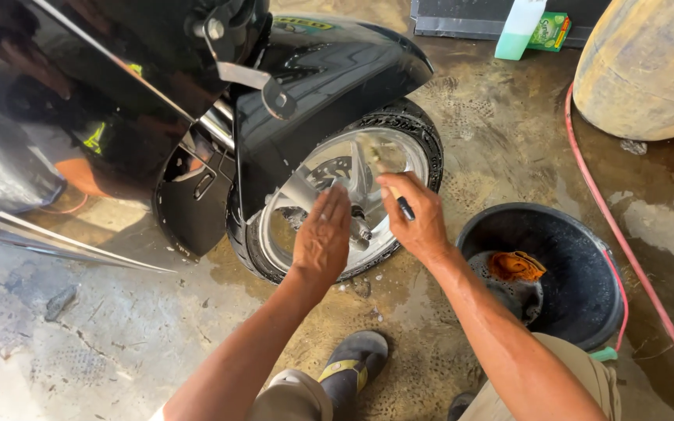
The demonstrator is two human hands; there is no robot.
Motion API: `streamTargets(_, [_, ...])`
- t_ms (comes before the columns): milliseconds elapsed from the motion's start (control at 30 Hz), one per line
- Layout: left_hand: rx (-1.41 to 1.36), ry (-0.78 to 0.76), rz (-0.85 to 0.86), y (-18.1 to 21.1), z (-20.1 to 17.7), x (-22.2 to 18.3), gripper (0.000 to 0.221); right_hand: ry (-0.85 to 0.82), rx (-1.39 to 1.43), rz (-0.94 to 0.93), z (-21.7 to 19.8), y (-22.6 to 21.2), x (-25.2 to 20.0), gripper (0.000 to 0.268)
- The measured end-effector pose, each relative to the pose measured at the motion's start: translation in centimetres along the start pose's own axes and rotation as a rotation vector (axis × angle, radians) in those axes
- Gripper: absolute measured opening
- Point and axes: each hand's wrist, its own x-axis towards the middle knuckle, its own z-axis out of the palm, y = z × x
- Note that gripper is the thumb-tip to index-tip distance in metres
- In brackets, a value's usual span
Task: The person scrubs the front wheel and tire of a black motorcycle using a brush and soapy water. They clean the rim, spokes, and brake disc area while kneeling on the concrete floor.
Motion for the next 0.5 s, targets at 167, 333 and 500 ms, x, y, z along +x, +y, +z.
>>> streamTargets(167, [-0.124, 0.107, -0.125, -1.8, -0.3, -0.4, 0.068, 0.098, 0.214, 0.053, -0.2, -2.0, 0.3, 0.018])
streamTargets(333, [-0.196, 0.269, -0.225, -2.3, 1.5, -1.3, 0.074, 0.406, 0.079, 0.272, -0.5, -3.6, 0.7, 0.018])
streamTargets(500, [-0.25, 0.33, -0.265, -2.1, 3.2, -2.1, 0.072, -0.011, 0.506, 0.137, 2.5, -6.7, 1.0, 0.024])
